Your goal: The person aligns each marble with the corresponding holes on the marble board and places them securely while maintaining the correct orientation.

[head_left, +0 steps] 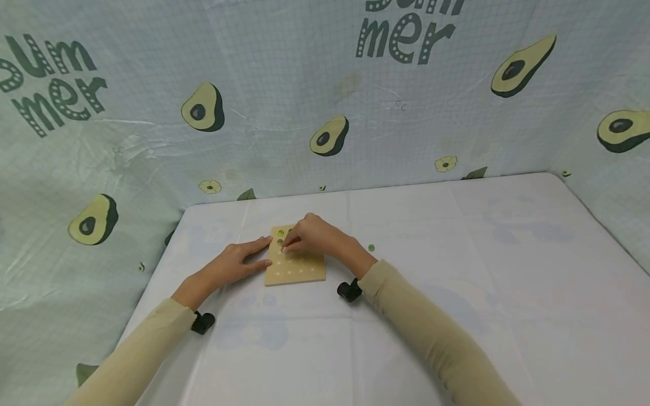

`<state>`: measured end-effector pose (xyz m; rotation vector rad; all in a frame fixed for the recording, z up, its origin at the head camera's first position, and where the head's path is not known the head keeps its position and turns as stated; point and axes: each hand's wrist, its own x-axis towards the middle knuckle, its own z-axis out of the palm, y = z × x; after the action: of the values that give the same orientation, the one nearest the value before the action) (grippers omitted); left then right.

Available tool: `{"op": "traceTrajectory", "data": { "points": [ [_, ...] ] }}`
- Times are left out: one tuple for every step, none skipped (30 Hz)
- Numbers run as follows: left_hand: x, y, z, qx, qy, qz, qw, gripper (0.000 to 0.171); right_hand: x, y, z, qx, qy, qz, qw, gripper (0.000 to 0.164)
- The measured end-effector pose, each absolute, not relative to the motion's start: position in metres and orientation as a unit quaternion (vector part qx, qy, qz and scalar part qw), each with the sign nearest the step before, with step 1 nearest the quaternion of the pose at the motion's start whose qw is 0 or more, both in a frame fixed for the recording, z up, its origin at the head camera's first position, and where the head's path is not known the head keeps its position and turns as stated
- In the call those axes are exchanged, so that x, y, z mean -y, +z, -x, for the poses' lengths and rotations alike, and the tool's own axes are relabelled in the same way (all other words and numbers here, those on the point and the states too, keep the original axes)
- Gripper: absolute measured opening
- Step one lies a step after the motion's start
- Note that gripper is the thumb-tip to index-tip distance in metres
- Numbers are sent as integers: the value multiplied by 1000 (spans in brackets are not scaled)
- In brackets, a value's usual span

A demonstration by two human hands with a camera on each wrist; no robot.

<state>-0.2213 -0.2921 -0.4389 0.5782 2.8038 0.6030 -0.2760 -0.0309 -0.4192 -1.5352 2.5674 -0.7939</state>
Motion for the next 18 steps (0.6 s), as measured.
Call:
{"op": "traceTrajectory", "data": {
  "points": [
    [292, -439, 221, -953, 205, -197, 107, 74, 33, -420, 276, -831, -256, 493, 25, 18],
    [292, -439, 221, -953, 205, -197, 107, 74, 35, -420, 277, -834, -255, 489, 27, 18],
    [292, -439, 221, -952, 205, -199, 106, 74, 37, -421, 277, -836, -256, 484, 31, 18],
    [292, -439, 221, -952, 205, -199, 106, 74, 39, -422, 277, -840, -254, 478, 34, 19],
    [292, -439, 221, -952, 206, -199, 106, 73, 41, -423, 278, -845, -251, 471, 37, 19],
    [292, -439, 221, -952, 206, -199, 105, 73, 43, -423, 278, -848, -248, 467, 41, 20],
    [292, -439, 221, -952, 205, -202, 104, 73, 45, -424, 278, -851, -242, 464, 42, 20],
    [293, -439, 221, -952, 206, -204, 102, 73, 47, -424, 279, -854, -236, 462, 43, 20],
    [293, -439, 221, -951, 207, -206, 100, 73, 49, -423, 279, -856, -229, 462, 43, 20],
    [293, -439, 221, -951, 209, -206, 99, 73, 51, -423, 279, -857, -219, 464, 41, 19],
    [293, -439, 221, -950, 210, -210, 97, 73, 53, -422, 279, -858, -211, 467, 40, 18],
    [293, -439, 221, -950, 211, -212, 95, 73, 55, -421, 279, -857, -204, 472, 37, 18],
    [293, -439, 221, -949, 212, -214, 94, 73, 57, -421, 279, -858, -196, 474, 36, 17],
    [293, -439, 221, -949, 213, -214, 94, 72, 59, -420, 279, -858, -189, 476, 35, 17],
    [294, -439, 221, -949, 214, -213, 95, 73, 60, -419, 279, -858, -185, 478, 37, 16],
    [294, -439, 221, -949, 214, -212, 95, 73, 62, -419, 279, -859, -179, 479, 37, 16],
    [294, -439, 220, -949, 214, -212, 96, 73, 64, -419, 279, -859, -174, 480, 38, 15],
    [294, -439, 220, -949, 213, -211, 95, 73, 65, -419, 279, -859, -170, 481, 39, 14]
  ]
}}
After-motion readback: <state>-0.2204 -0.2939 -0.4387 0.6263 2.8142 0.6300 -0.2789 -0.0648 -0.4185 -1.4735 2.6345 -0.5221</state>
